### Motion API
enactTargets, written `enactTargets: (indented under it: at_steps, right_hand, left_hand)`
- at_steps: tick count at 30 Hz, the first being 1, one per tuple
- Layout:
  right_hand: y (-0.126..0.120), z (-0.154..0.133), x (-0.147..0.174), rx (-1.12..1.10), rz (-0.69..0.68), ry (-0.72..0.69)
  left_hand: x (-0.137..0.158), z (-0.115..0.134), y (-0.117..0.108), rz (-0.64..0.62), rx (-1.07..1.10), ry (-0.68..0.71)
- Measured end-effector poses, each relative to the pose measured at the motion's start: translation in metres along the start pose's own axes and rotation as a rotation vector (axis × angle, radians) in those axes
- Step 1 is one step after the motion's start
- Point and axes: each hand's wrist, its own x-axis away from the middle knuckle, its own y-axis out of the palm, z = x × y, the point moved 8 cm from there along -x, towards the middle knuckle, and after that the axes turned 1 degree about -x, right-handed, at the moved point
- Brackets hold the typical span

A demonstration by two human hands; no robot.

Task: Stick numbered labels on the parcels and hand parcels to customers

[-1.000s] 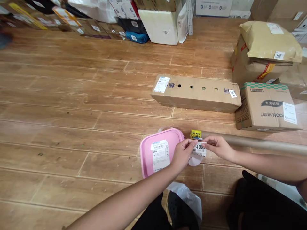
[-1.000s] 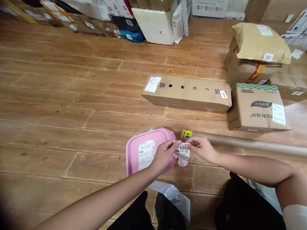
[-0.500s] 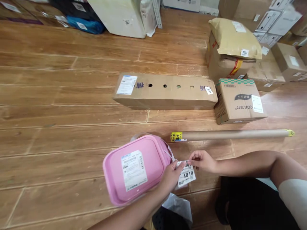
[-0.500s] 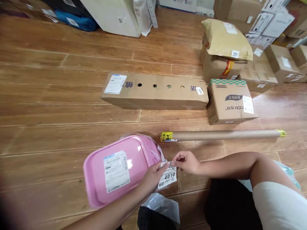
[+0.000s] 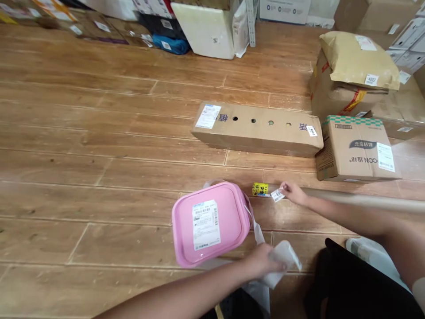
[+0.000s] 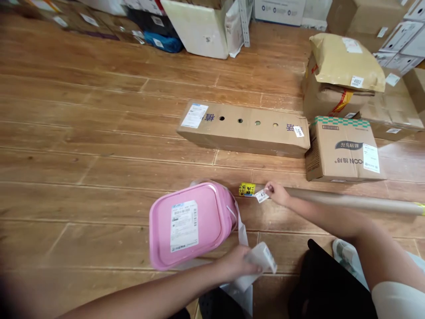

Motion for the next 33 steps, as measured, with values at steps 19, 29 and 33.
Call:
enactTargets:
  at_steps: [19, 29, 33]
  right_hand:
    - [0.025, -0.013, -0.089, 0.558, -0.420, -0.212]
    - [0.022, 0.001, -0.069, 0.657, -0.188, -0.294]
    - [0.028, 0.022, -0.050, 0.673, -0.069, -0.343]
  left_hand:
    - [0.008, 0.013, 0.013, -0.099, -0.204, 0.180]
    - [0.008, 0.014, 0.005, -0.076, -0.267, 0.158]
    - [0.007, 0.012, 0.004, -0.087, -0.323, 0.117]
